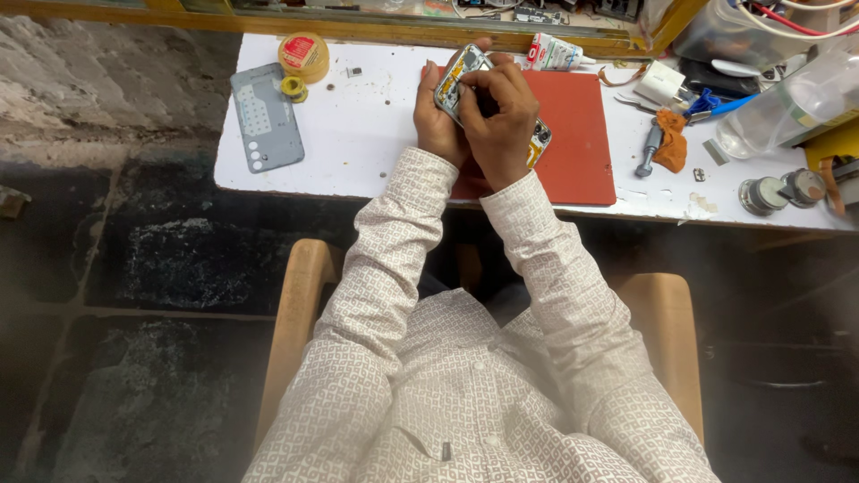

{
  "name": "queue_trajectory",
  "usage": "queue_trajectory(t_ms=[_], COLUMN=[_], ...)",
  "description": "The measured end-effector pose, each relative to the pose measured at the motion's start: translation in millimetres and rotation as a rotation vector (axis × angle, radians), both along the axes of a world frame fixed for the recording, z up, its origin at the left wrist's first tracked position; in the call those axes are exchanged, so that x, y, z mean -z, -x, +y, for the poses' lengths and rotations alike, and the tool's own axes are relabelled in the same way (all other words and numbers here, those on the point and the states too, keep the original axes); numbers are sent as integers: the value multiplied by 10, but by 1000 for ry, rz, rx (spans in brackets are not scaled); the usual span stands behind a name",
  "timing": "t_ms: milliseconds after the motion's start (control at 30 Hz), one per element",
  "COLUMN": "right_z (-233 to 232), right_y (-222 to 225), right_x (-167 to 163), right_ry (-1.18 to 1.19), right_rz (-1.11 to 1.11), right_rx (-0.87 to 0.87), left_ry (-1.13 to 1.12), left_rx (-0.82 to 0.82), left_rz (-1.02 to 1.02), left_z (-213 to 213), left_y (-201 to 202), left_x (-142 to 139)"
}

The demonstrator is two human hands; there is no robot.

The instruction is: The person works on a disassembled mobile phone at a workbench, prying and pressing on its internal components by hand and with a small hand tool. They reposition the phone repeatedly, lift it to view its underside, and continue working on the internal parts.

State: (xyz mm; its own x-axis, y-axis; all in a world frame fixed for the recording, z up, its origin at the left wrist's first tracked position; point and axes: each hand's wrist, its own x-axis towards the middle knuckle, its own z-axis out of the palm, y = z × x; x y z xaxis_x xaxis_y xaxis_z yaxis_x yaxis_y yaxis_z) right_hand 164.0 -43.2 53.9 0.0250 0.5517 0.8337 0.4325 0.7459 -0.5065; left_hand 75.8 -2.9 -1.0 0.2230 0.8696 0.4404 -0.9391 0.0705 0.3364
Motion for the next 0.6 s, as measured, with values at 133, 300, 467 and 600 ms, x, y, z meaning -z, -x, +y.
queue_trajectory(t_ms=[133,300,467,600], right_z=[16,-54,-92,-63], right_y=[-20,-4,-33,-90], right_x=[0,-22,-77,-114], right_ry=[31,-64,37,36], right_rz=[-36,-124,-94,-120], right_rx=[49,57,-18,-68], left_ry=[-39,-55,-92,-37], left_rx=[14,40,4,19], left_rz=[-9,-42,-37,-56], left_z=[4,-18,-11,41], left_y=[-32,-54,-66,-90], left_x=[13,11,32,63])
